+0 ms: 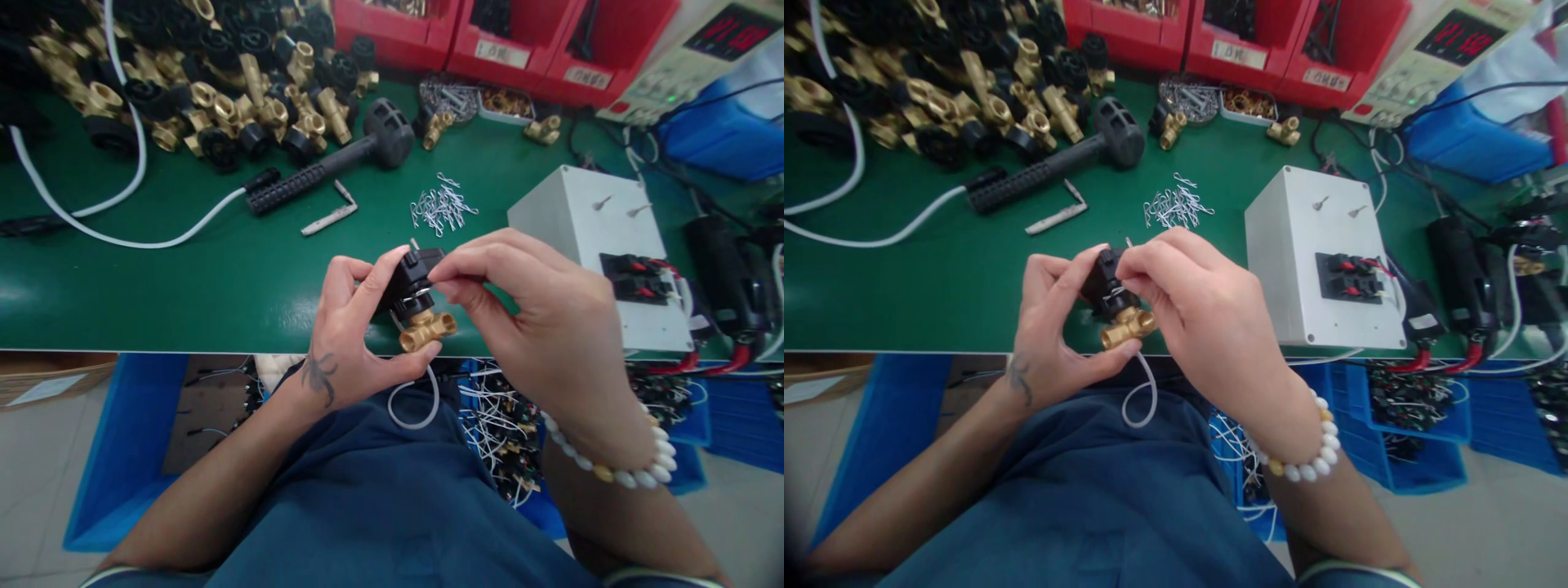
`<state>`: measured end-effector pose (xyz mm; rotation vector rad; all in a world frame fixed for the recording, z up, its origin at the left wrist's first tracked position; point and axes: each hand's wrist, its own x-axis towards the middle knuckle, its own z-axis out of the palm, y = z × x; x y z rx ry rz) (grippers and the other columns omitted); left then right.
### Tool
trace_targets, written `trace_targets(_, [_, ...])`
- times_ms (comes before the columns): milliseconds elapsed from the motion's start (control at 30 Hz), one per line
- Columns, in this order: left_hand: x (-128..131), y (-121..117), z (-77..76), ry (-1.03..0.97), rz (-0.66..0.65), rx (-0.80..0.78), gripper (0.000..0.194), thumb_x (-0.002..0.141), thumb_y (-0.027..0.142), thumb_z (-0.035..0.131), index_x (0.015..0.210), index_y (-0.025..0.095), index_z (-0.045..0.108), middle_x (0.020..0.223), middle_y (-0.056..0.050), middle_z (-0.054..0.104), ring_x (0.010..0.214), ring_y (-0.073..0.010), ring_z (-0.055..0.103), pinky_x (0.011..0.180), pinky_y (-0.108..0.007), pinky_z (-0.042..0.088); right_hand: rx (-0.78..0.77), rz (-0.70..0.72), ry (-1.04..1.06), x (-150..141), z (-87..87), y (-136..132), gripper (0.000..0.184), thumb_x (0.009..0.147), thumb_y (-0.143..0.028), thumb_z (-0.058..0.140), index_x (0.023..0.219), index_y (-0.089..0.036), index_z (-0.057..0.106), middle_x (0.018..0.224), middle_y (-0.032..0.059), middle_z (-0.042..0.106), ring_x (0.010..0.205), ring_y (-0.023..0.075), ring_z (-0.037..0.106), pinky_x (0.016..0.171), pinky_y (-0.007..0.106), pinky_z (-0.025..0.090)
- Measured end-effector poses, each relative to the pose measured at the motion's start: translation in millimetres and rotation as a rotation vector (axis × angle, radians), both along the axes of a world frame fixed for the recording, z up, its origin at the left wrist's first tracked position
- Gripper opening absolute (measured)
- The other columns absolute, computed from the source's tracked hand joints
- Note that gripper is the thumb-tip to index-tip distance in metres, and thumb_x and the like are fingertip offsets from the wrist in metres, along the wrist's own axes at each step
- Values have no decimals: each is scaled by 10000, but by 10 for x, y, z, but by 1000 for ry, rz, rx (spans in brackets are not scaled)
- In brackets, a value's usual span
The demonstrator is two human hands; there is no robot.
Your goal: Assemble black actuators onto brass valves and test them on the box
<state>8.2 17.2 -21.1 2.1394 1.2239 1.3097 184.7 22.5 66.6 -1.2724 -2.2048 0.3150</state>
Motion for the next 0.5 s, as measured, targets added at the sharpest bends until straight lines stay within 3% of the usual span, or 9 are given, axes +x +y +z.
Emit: trace_targets(500, [-2, 20, -14, -12, -29, -17, 795, 731, 465, 777, 1434, 215, 502, 1048, -56, 515, 963, -223, 538, 821, -381, 548, -54, 32, -151, -25, 165, 35, 222, 986, -206, 479, 913, -219, 688, 968, 25, 681, 852, 142, 635, 718, 251, 505])
